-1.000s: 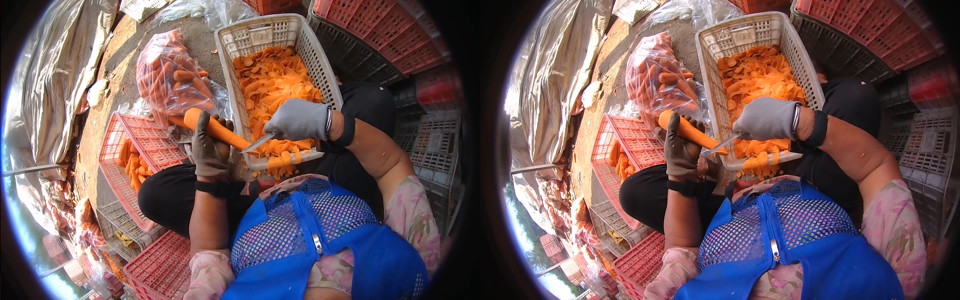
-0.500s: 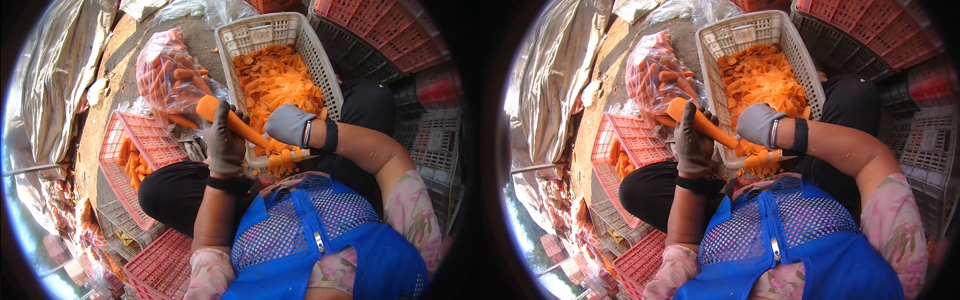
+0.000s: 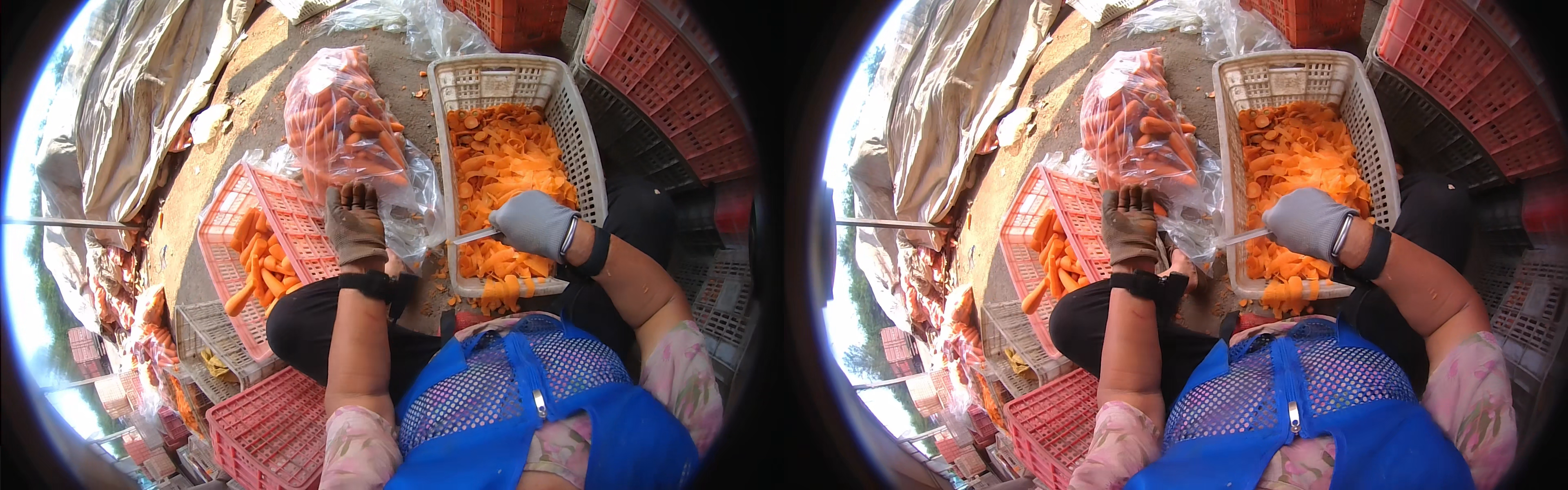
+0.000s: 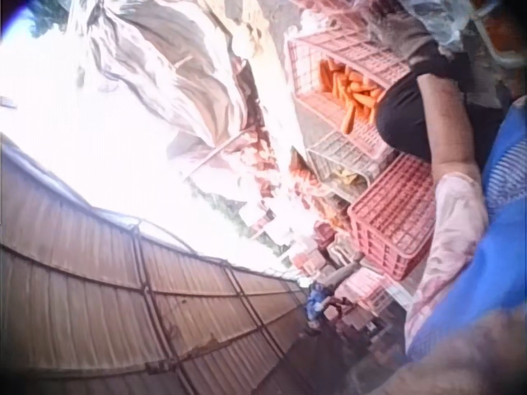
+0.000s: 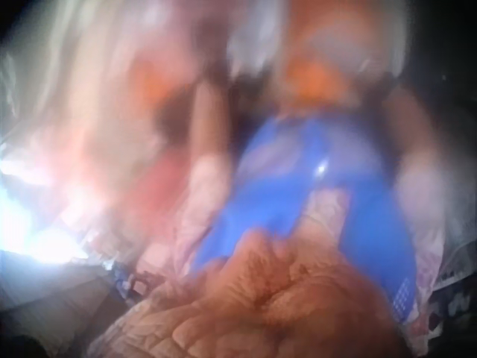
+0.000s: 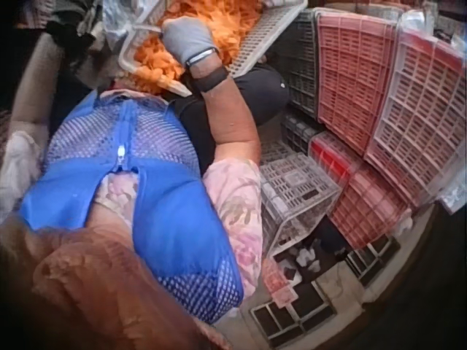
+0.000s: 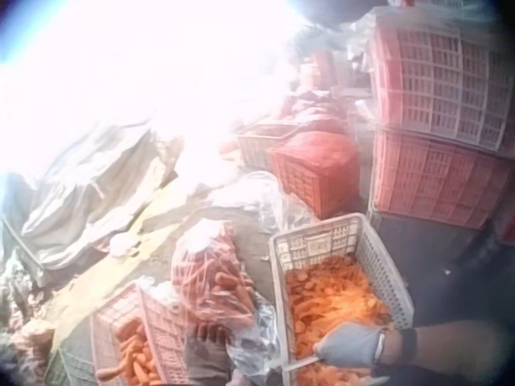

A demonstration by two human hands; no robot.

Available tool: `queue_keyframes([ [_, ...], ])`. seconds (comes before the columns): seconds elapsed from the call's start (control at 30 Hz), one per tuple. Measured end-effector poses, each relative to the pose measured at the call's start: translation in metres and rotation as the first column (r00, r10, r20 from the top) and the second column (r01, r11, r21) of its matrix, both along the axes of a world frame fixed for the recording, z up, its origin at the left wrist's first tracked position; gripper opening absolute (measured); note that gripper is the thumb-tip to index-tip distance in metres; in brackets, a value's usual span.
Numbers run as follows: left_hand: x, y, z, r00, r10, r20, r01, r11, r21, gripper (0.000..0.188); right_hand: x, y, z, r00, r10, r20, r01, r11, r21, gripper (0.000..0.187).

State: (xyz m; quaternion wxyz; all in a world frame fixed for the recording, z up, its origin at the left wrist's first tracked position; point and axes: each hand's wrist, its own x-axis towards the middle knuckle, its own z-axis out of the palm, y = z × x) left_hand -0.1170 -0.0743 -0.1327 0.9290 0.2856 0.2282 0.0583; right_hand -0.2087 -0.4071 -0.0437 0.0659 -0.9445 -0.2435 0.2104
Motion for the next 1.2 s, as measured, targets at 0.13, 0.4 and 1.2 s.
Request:
queue_keyframes([
  [0.13,0.081,-0.002,-0.096,0.983,0.057,-0.173,-0.007,0.961,0.278,0.011,-0.001,-0.005,0.010,1.000,-0.004,-0.013,0.004,1.000,0.009,0.019],
  [0.4,0.086,0.094,-0.269,0.843,0.202,-0.498,0.425,0.317,0.848,0.047,-0.019,-0.033,0.032,0.986,-0.040,-0.164,0.047,0.998,0.042,0.020],
  [1.2,0.032,-0.020,-0.160,0.977,-0.139,-0.163,0.166,0.973,0.163,0.064,0.012,-0.020,0.039,0.954,-0.174,0.244,0.016,0.843,0.538,0.028],
])
